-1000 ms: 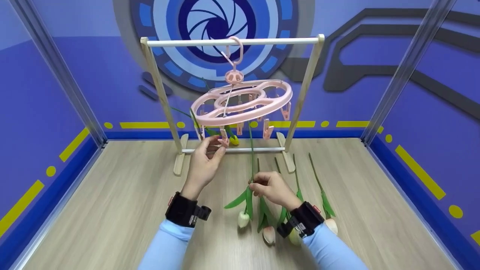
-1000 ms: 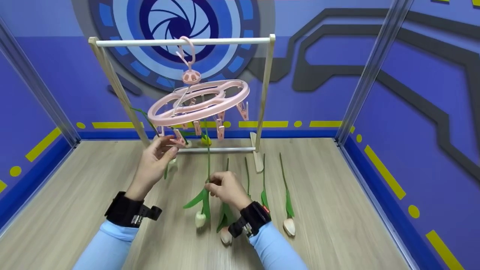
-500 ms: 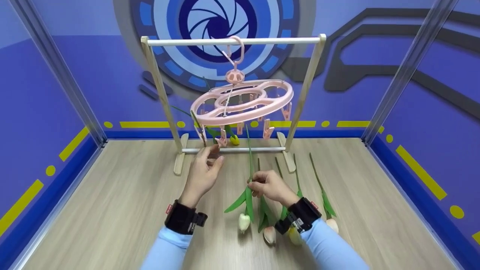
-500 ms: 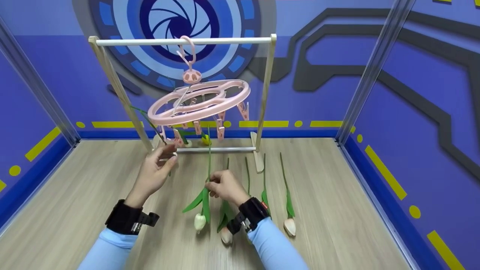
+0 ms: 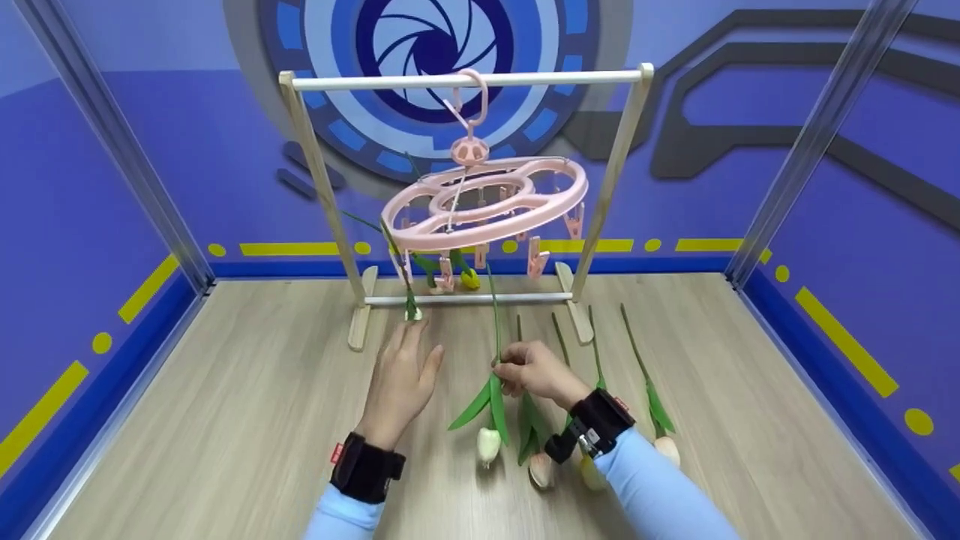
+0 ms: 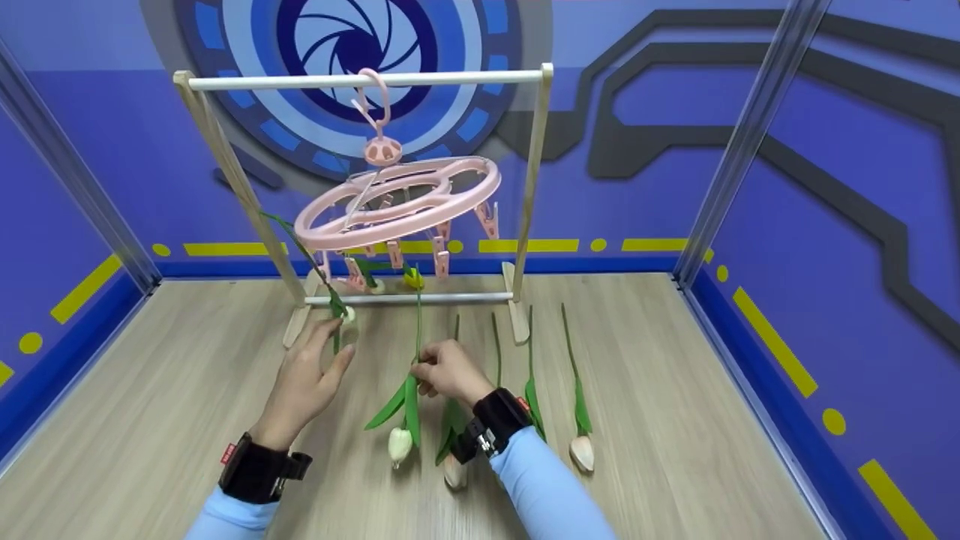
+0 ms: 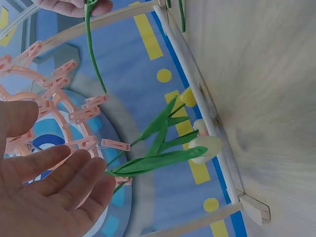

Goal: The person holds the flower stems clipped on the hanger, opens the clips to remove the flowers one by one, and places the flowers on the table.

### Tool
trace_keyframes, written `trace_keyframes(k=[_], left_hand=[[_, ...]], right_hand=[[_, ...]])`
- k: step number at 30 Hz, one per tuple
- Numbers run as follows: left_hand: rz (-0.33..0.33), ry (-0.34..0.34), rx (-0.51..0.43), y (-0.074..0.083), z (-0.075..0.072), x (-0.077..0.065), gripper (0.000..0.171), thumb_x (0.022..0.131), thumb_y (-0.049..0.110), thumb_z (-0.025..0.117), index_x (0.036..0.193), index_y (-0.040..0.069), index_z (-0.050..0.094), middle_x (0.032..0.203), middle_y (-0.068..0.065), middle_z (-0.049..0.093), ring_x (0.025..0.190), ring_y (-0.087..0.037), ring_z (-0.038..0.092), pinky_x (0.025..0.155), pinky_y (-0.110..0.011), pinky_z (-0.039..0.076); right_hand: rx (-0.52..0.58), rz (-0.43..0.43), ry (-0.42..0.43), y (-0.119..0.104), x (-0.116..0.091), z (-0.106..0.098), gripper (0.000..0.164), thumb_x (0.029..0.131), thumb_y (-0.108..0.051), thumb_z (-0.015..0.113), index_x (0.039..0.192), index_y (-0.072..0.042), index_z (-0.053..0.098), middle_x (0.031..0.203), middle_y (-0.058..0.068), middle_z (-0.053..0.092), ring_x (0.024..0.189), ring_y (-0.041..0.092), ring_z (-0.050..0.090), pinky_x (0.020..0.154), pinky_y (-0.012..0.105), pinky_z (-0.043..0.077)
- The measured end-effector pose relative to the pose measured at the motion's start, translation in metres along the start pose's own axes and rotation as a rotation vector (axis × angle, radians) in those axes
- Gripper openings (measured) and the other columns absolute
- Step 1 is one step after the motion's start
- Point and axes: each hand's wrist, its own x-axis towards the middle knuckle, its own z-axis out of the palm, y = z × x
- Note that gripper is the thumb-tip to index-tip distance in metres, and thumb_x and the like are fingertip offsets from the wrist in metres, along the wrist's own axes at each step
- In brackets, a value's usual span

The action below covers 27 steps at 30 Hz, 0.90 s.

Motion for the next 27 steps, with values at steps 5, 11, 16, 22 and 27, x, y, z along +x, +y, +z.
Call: trace_keyframes(k=[5, 11, 16, 22, 27], left_hand=[[0.035, 0.019, 0.091, -0.005, 0.005, -0.011, 0.048, 0.101, 0.018, 0.068, 0.138, -0.010, 0.057, 0.132, -0.029, 0.060, 0.119, -0.046, 0.061, 0.100, -0.059, 0.049], [0.059, 0.012, 0.178, -0.010, 0.010, -0.023, 0.049, 0.100, 0.018, 0.069, 0.137, -0.010, 0.057, 0.134, -0.029, 0.059, 0.119, -0.046, 0.060, 0.100, -0.058, 0.047], [0.063, -0.018, 0.251, -0.015, 0.012, -0.032, 0.051, 0.101, 0.021, 0.068, 0.139, -0.010, 0.055, 0.135, -0.029, 0.058, 0.122, -0.045, 0.058, 0.102, -0.057, 0.045], [0.059, -0.056, 0.287, -0.018, 0.015, -0.039, 0.053, 0.099, 0.021, 0.069, 0.139, -0.011, 0.055, 0.137, -0.027, 0.058, 0.129, -0.043, 0.054, 0.107, -0.057, 0.042], [0.050, -0.075, 0.291, -0.020, 0.017, -0.042, 0.054, 0.099, 0.022, 0.070, 0.140, -0.011, 0.055, 0.139, -0.027, 0.058, 0.131, -0.043, 0.053, 0.107, -0.058, 0.041]], right_hand=[[0.010, 0.038, 0.004, 0.003, 0.003, 0.000, 0.016, 0.101, -0.007, 0.062, 0.103, 0.007, 0.069, 0.085, 0.014, 0.072, 0.069, 0.013, 0.065, 0.067, 0.035, 0.060], [-0.018, 0.053, 0.011, 0.009, 0.008, 0.002, 0.014, 0.100, -0.006, 0.063, 0.101, 0.006, 0.069, 0.082, 0.009, 0.070, 0.067, 0.012, 0.064, 0.065, 0.033, 0.057], [-0.052, 0.086, 0.021, 0.012, 0.012, 0.007, 0.011, 0.100, -0.005, 0.063, 0.100, 0.004, 0.068, 0.081, 0.006, 0.069, 0.068, 0.013, 0.065, 0.067, 0.038, 0.058], [-0.078, 0.123, 0.019, 0.016, 0.015, 0.013, 0.009, 0.100, -0.004, 0.063, 0.098, 0.004, 0.067, 0.080, 0.007, 0.068, 0.069, 0.018, 0.066, 0.065, 0.038, 0.058], [-0.063, 0.135, -0.008, 0.018, 0.016, 0.017, 0.009, 0.101, -0.003, 0.062, 0.099, 0.005, 0.066, 0.082, 0.009, 0.068, 0.068, 0.017, 0.065, 0.065, 0.037, 0.059]])
